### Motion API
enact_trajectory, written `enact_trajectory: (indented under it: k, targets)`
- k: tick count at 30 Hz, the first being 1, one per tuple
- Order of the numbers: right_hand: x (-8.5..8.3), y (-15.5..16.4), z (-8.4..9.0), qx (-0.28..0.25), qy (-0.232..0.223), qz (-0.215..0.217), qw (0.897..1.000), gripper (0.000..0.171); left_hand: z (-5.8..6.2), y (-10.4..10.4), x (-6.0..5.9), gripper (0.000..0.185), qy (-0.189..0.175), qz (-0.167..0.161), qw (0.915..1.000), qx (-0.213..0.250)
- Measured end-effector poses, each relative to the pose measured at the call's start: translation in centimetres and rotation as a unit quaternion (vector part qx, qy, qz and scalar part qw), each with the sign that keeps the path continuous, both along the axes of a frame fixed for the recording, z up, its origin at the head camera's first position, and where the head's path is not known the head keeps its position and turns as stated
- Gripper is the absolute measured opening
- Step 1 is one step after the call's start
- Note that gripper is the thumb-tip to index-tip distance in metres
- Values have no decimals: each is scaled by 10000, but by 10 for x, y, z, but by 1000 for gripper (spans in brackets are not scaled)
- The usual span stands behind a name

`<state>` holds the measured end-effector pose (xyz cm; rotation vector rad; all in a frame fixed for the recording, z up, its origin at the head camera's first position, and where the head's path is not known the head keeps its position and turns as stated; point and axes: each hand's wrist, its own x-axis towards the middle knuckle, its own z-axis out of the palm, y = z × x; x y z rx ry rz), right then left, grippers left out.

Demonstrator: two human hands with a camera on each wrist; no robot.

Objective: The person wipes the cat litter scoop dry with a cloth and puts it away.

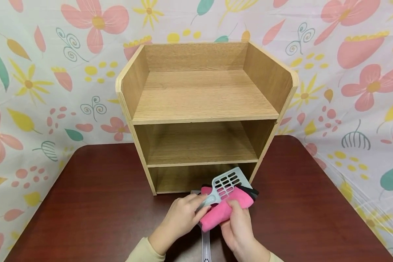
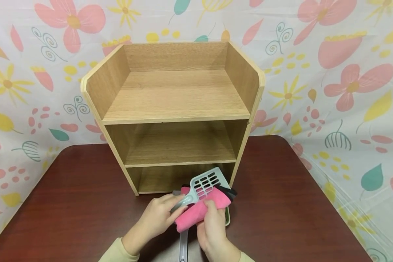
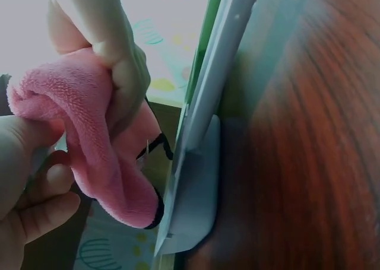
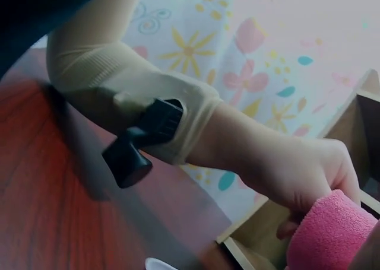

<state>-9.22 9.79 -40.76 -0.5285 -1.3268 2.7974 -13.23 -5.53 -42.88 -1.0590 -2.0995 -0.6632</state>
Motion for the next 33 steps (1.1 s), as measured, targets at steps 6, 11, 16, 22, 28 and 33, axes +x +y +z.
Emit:
enact_trajectory:
  k: [6,11,16,22,28,33]
  targets:
    - [-6,7,-1,44,-157,-33,9999,45,0,-2,0,28,149,137,9996,-196]
    - [-9,10,2,31,-188,-89,9998,41,2,-3,1,28,92,114,9996,-223]
    - [-13,16,5,8,-73,-313,9995,39,5,-3,0,26,79,52,9997,-225]
    - [-20,26,9,87,-69,-496,9987,36,8,-5,0,25,66,50,9996,-260]
    - [-25,38,14,254,-56,-458,9986,33,14,-10,-1,25,-356,-65,9991,-212]
    - [-26,38,16,75,-27,-562,9984,29,15,-10,0,24,-435,-114,9990,87]
